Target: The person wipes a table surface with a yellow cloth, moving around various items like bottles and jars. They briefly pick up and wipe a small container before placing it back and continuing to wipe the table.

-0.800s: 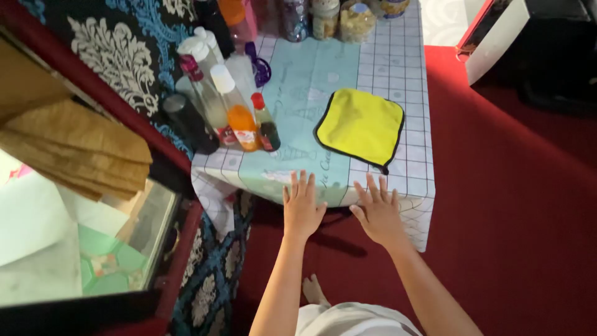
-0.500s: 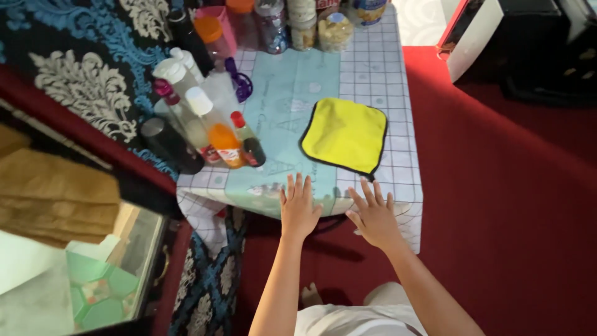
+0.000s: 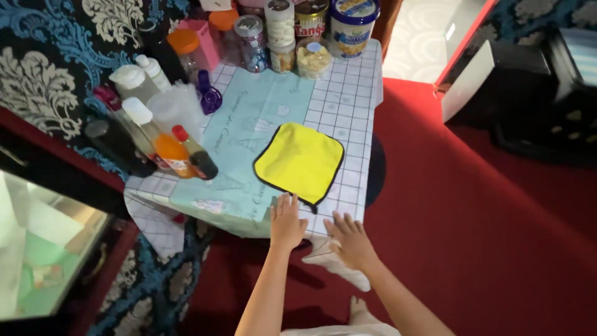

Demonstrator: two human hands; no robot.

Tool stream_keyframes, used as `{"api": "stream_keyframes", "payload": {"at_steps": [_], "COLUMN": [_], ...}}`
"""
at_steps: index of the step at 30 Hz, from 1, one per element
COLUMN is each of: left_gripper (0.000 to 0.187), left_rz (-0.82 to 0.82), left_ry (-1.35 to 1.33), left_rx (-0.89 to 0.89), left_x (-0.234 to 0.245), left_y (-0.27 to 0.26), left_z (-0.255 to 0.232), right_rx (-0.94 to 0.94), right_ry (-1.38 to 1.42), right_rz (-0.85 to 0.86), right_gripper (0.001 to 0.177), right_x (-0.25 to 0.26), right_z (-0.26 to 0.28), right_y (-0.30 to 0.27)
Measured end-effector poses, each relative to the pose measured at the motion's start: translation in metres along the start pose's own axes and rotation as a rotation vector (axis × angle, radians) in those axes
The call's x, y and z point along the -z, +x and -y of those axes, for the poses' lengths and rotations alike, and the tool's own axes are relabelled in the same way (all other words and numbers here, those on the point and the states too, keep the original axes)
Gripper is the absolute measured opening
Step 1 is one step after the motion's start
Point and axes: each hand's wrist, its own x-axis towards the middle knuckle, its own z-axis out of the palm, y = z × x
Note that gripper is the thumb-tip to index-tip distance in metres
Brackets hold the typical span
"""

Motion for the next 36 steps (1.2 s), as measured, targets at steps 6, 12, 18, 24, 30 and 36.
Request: {"api": "stream_keyframes", "payload": {"at_steps": [6, 12, 18, 24, 30, 36], "left_gripper": [0.075, 0.069, 0.070, 0.075, 0.074, 0.081], "left_rz": [-0.124, -0.178, -0.249, -0.253, -0.224, -0.402], "left_ry": [0.059, 0.050, -0.055, 0.015, 0.077, 0.273], "left_rx": [0.130, 0.139, 0.142, 0.170, 0.054, -0.291], "left_x": [-0.026, -0.043, -0.035, 0.017, 0.037, 0.021], "left_y": [-0.011, -0.020, -0.015, 0.000, 0.045, 0.084], "left_z": [-0.031, -0.025, -0.004, 0.051, 0.128, 0.193], "right_rx": [0.236, 0.429, 0.508, 0.388, 0.276, 0.177], "right_ry": [0.079, 0.063, 0.141, 0.095, 0.017, -0.045], "right_rz": [-0.018, -0.199, -0.489, -0.308, -0.114, 0.073], "right_gripper": [0.069, 0.060, 0.063, 0.063, 0.066, 0.072], "right_x": [0.001, 0.019, 0.063, 0.071, 0.082, 0.094], "right_z": [-0.039, -0.050, -0.027, -0.018, 0.005, 0.039], "right_y": [-0.008, 0.019, 0.080, 0.156, 0.216, 0.258]}}
